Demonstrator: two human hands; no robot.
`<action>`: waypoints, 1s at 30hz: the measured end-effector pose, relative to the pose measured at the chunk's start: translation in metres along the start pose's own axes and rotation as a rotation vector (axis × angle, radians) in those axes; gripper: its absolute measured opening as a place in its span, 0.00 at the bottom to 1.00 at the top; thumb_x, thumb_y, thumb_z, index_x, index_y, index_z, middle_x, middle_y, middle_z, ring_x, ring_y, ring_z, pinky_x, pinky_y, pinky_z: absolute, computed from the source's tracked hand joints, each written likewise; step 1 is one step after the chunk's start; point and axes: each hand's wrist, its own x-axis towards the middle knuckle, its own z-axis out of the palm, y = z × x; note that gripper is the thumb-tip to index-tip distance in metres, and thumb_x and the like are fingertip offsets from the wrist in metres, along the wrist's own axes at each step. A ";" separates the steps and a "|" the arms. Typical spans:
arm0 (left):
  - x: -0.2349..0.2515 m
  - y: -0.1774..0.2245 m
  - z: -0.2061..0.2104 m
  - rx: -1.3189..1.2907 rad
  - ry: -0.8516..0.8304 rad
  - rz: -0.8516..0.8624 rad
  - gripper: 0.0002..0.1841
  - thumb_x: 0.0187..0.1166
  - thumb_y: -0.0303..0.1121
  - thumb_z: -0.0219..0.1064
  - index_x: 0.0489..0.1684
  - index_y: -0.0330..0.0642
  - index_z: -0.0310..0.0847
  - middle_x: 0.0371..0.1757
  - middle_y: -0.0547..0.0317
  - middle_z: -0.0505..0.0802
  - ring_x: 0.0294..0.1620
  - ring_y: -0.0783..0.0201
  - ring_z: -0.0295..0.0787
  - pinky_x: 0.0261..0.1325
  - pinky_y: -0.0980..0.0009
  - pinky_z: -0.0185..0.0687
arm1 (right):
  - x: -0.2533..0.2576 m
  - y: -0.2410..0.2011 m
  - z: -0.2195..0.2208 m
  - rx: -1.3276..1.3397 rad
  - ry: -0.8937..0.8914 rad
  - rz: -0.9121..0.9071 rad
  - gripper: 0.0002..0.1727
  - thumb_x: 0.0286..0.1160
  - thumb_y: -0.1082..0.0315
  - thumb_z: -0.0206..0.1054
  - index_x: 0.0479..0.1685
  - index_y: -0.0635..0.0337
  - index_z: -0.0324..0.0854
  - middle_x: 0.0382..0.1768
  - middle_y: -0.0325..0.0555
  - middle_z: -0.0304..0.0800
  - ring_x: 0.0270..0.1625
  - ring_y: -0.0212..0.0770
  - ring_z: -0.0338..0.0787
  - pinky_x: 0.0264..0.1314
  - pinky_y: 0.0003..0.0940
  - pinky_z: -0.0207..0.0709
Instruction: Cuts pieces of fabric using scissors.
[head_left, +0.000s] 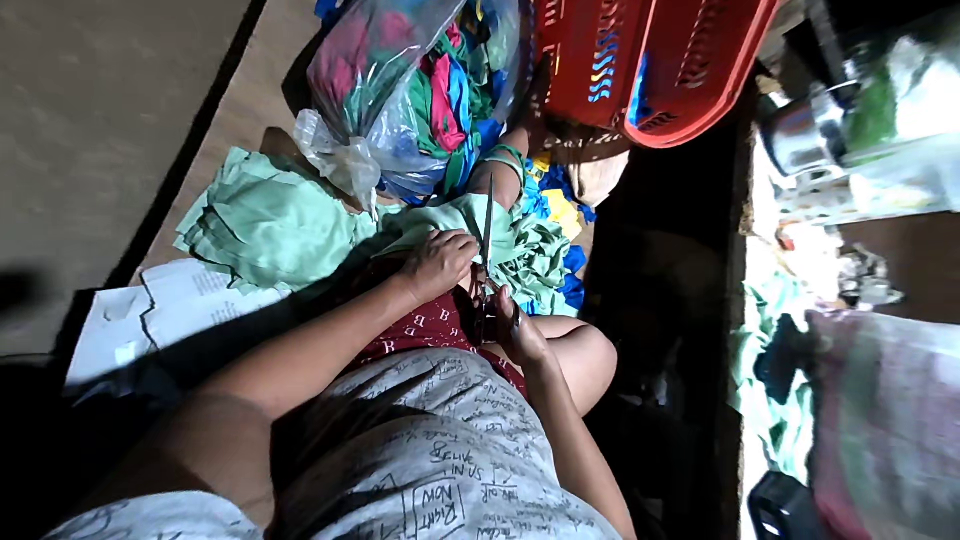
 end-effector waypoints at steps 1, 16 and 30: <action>0.001 0.000 0.000 0.000 -0.009 0.000 0.11 0.82 0.26 0.60 0.49 0.32 0.89 0.63 0.43 0.92 0.71 0.41 0.86 0.68 0.41 0.79 | 0.000 -0.002 0.000 -0.007 -0.005 0.000 0.40 0.85 0.34 0.36 0.60 0.66 0.73 0.39 0.44 0.86 0.36 0.35 0.87 0.41 0.33 0.85; -0.002 0.001 0.000 0.052 0.022 0.019 0.09 0.84 0.26 0.60 0.47 0.34 0.87 0.51 0.42 0.95 0.64 0.41 0.90 0.65 0.42 0.80 | -0.003 0.027 0.026 0.304 0.125 -0.167 0.28 0.78 0.42 0.63 0.44 0.64 0.80 0.23 0.36 0.84 0.25 0.29 0.83 0.33 0.29 0.82; -0.005 -0.002 0.000 0.075 0.089 0.059 0.10 0.83 0.21 0.59 0.46 0.36 0.88 0.50 0.45 0.96 0.62 0.43 0.92 0.66 0.45 0.82 | 0.013 0.014 0.014 0.201 0.037 -0.159 0.35 0.76 0.30 0.56 0.32 0.58 0.80 0.19 0.35 0.80 0.20 0.30 0.79 0.25 0.29 0.78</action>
